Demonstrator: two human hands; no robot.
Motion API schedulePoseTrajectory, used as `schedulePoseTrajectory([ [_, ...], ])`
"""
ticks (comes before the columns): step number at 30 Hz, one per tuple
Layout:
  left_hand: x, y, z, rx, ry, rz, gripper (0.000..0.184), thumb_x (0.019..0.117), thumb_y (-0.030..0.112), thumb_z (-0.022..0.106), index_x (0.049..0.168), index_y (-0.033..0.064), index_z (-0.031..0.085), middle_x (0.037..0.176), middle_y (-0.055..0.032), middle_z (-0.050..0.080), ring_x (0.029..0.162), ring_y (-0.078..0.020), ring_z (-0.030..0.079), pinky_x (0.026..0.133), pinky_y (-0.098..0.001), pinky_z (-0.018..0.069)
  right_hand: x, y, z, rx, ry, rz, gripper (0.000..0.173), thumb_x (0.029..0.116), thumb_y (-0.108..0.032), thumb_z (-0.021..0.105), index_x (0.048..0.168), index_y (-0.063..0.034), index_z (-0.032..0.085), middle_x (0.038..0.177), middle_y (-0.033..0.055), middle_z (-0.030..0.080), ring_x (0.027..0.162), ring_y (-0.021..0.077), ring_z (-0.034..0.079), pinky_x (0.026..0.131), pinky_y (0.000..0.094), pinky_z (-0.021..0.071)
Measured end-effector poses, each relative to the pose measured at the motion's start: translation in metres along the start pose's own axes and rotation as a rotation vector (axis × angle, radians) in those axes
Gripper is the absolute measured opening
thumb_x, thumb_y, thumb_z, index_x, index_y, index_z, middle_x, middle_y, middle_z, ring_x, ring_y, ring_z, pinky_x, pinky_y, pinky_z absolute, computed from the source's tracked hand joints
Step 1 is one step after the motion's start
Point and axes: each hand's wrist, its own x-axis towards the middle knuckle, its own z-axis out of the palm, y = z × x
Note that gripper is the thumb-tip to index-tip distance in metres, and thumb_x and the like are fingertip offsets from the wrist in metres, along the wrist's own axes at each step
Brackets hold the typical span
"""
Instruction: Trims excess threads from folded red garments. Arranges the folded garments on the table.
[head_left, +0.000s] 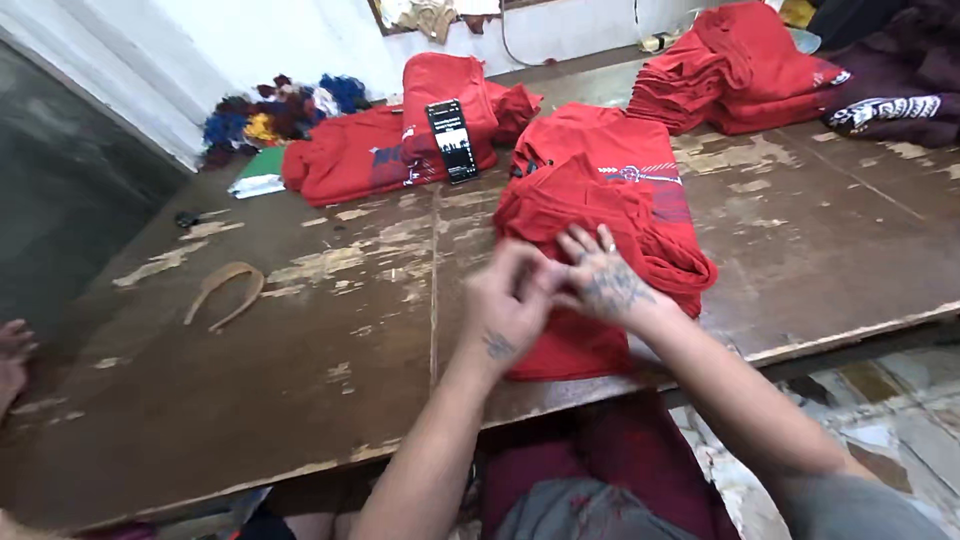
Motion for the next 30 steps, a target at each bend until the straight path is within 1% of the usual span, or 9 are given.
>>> schedulePoseTrajectory([
  [4, -0.036, -0.028, 0.018, 0.303, -0.809, -0.230, 0.048, 0.0931, 0.043, 0.070, 0.130, 0.0118, 0.065, 0.103, -0.0120, 0.074, 0.092, -0.0294, 0.072, 0.082, -0.0551, 0.0571, 0.062, 0.041, 0.017, -0.047, -0.261, 0.280, 0.070, 0.0950, -0.072, 0.048, 0.159, -0.0474, 0.033, 0.168, 0.0272, 0.016, 0.151, 0.0577, 0.015, 0.111, 0.0831, 0.0108],
  [8, -0.051, -0.033, 0.025, 0.351, -0.823, -0.241, 0.026, 0.0981, 0.028, 0.061, 0.109, 0.0070, 0.071, 0.090, -0.0130, 0.073, 0.087, -0.0312, 0.072, 0.075, -0.0553, 0.0547, 0.055, 0.037, 0.015, -0.069, -0.272, 0.330, 0.072, 0.0946, -0.076, 0.042, 0.160, -0.0464, 0.031, 0.168, 0.0266, 0.020, 0.151, 0.0561, 0.019, 0.112, 0.0819, 0.0129],
  [10, -0.050, -0.031, 0.023, 0.344, -0.798, -0.270, 0.027, 0.0979, 0.028, 0.061, 0.113, 0.0075, 0.070, 0.092, -0.0128, 0.073, 0.088, -0.0308, 0.072, 0.076, -0.0548, 0.0553, 0.041, 0.032, 0.013, -0.102, -0.182, 0.369, 0.076, 0.0922, -0.079, 0.042, 0.160, -0.0442, 0.033, 0.167, 0.0276, 0.022, 0.152, 0.0572, 0.016, 0.110, 0.0850, 0.0066],
  [14, -0.041, -0.020, 0.029, 0.458, -0.911, -0.428, 0.032, 0.0984, 0.032, 0.060, 0.122, 0.0114, 0.066, 0.098, -0.0135, 0.074, 0.095, -0.0334, 0.072, 0.080, -0.0571, 0.0542, 0.033, 0.041, 0.014, -0.073, -0.353, 0.411, 0.077, 0.0928, -0.079, 0.042, 0.161, -0.0448, 0.029, 0.169, 0.0267, 0.013, 0.154, 0.0555, 0.008, 0.112, 0.0826, 0.0028],
  [17, -0.039, -0.027, 0.025, 0.339, -0.825, -0.436, 0.028, 0.1013, 0.028, 0.055, 0.116, 0.0082, 0.069, 0.096, -0.0134, 0.072, 0.093, -0.0303, 0.070, 0.081, -0.0553, 0.0539, 0.005, 0.032, 0.001, 0.015, -0.069, 0.307, 0.071, 0.0952, -0.072, 0.046, 0.156, -0.0351, 0.046, 0.166, 0.0251, 0.028, 0.154, 0.0504, 0.018, 0.116, 0.0785, 0.0086],
  [20, -0.040, -0.038, 0.019, 0.190, -0.742, -0.385, 0.030, 0.1035, 0.027, 0.052, 0.111, 0.0043, 0.070, 0.101, -0.0129, 0.070, 0.099, -0.0264, 0.068, 0.089, -0.0495, 0.0524, -0.045, 0.003, -0.012, 0.108, 0.345, 0.225, 0.058, 0.0999, -0.059, 0.050, 0.133, -0.0149, 0.069, 0.142, 0.0192, 0.061, 0.136, 0.0388, 0.053, 0.114, 0.0643, 0.0363],
  [22, -0.038, -0.042, 0.017, 0.130, -0.740, -0.367, 0.032, 0.1018, 0.030, 0.057, 0.108, 0.0022, 0.071, 0.101, -0.0142, 0.067, 0.098, -0.0263, 0.065, 0.089, -0.0468, 0.0510, -0.069, -0.013, -0.013, 0.184, 0.310, 0.190, 0.047, 0.1014, -0.046, 0.054, 0.123, -0.0088, 0.072, 0.120, 0.0136, 0.072, 0.114, 0.0304, 0.068, 0.101, 0.0527, 0.0519],
  [25, -0.030, -0.037, 0.018, 0.206, -0.866, -0.408, 0.035, 0.0969, 0.034, 0.066, 0.116, 0.0046, 0.070, 0.111, -0.0156, 0.068, 0.105, -0.0293, 0.065, 0.093, -0.0513, 0.0509, -0.094, -0.011, -0.009, 0.275, 0.108, 0.126, 0.024, 0.0999, -0.022, 0.059, 0.108, -0.0050, 0.075, 0.099, 0.0116, 0.076, 0.092, 0.0267, 0.075, 0.084, 0.0475, 0.0606],
  [30, -0.026, -0.035, 0.018, 0.276, -0.937, -0.401, 0.026, 0.0997, 0.025, 0.060, 0.114, 0.0062, 0.070, 0.108, -0.0152, 0.069, 0.105, -0.0307, 0.066, 0.092, -0.0543, 0.0511, -0.131, 0.005, -0.018, 0.182, 0.257, 0.229, 0.027, 0.0969, -0.030, 0.058, 0.096, -0.0105, 0.078, 0.087, 0.0031, 0.075, 0.077, 0.0128, 0.072, 0.071, 0.0344, 0.0611],
])
